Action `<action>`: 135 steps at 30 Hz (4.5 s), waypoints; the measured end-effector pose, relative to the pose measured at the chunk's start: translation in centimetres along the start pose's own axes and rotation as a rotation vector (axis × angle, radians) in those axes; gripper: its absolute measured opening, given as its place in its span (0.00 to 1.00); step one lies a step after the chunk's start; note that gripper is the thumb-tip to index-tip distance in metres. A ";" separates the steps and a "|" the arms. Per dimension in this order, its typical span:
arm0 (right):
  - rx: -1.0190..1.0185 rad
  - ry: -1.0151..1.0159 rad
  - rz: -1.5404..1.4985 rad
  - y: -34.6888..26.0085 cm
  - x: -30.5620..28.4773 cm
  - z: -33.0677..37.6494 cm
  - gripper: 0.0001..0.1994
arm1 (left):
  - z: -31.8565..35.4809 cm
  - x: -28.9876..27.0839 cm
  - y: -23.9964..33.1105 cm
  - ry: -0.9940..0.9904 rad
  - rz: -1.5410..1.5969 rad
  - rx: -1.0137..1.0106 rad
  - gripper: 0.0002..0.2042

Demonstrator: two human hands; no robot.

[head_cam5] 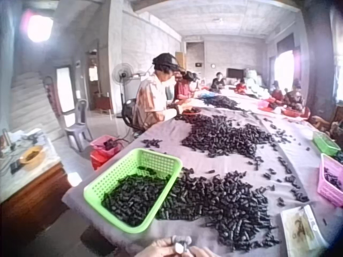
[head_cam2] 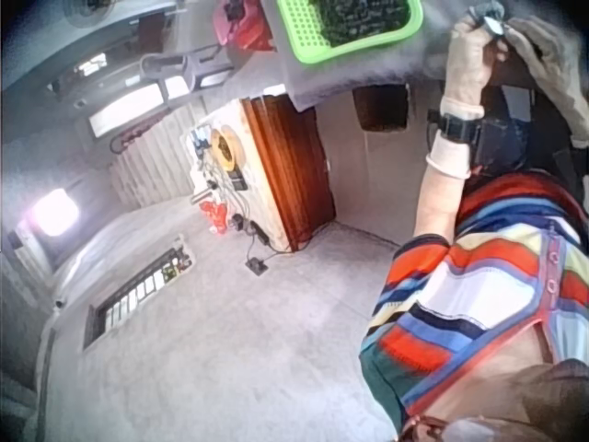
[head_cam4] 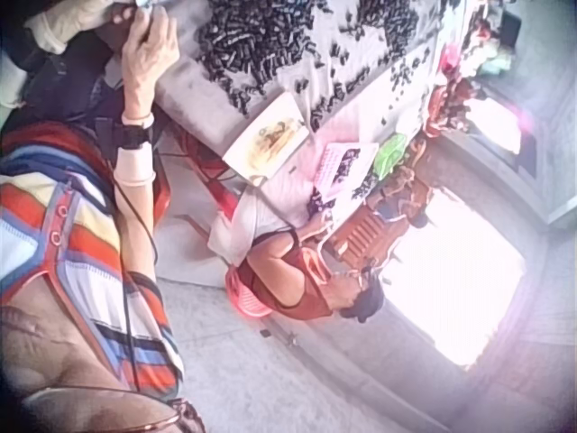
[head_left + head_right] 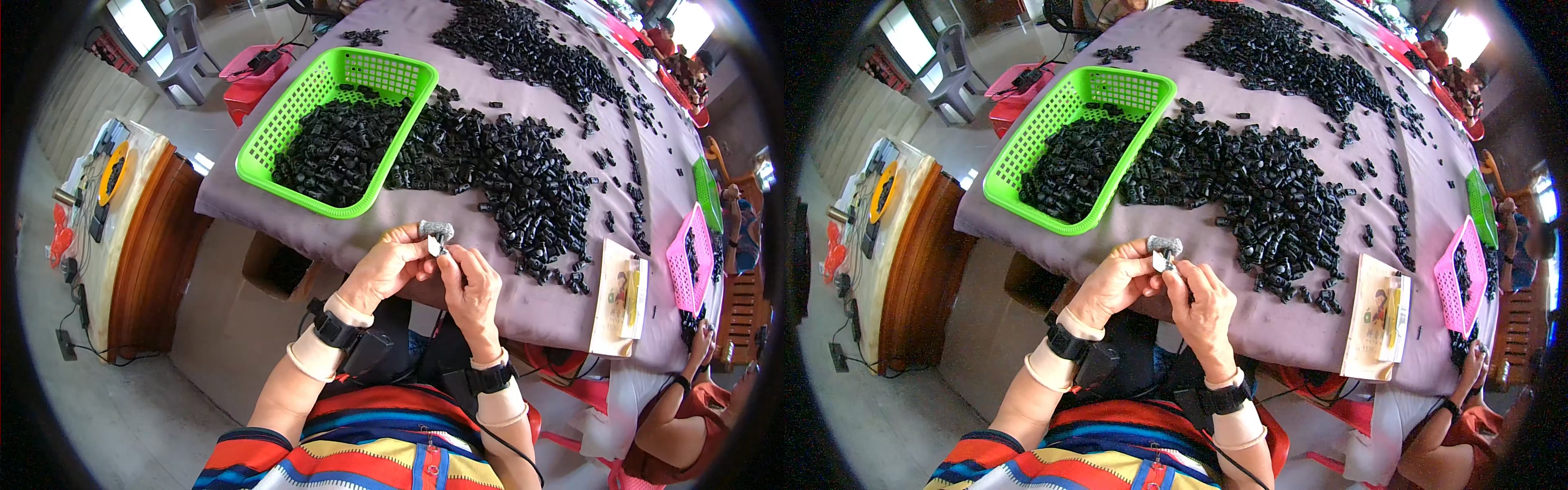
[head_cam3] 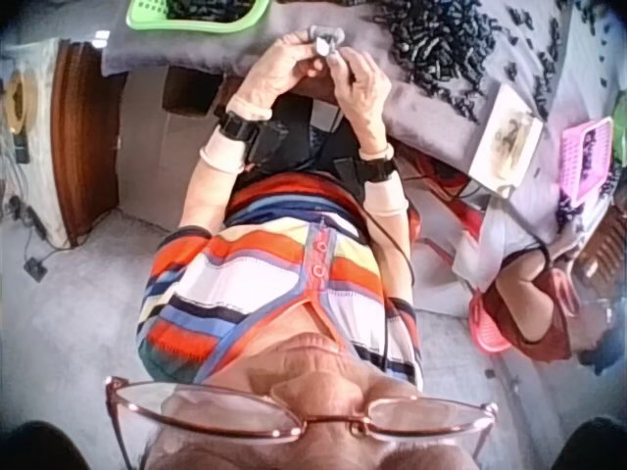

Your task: Manually assembling small black plastic components by hand at a workstation.

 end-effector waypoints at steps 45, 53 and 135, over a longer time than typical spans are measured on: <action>-0.038 0.028 0.023 0.0 -0.2 0.3 0.06 | 0.2 0.7 0.0 0.019 0.028 0.011 0.07; -0.036 0.038 0.016 0.0 0.0 0.3 0.06 | 0.2 0.7 0.1 0.020 0.014 0.000 0.08; 0.020 -0.035 -0.023 0.0 -0.2 0.1 0.06 | 0.1 0.6 -0.1 -0.019 0.046 0.046 0.11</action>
Point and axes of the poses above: each hand's wrist, its own z-axis away from the middle knuckle, its own x-axis out of the palm, y = z × x, the point moved 3 cm from there along -z, towards the middle knuckle, and after that the axes turned 15 degrees about z, right-handed, at the moved point
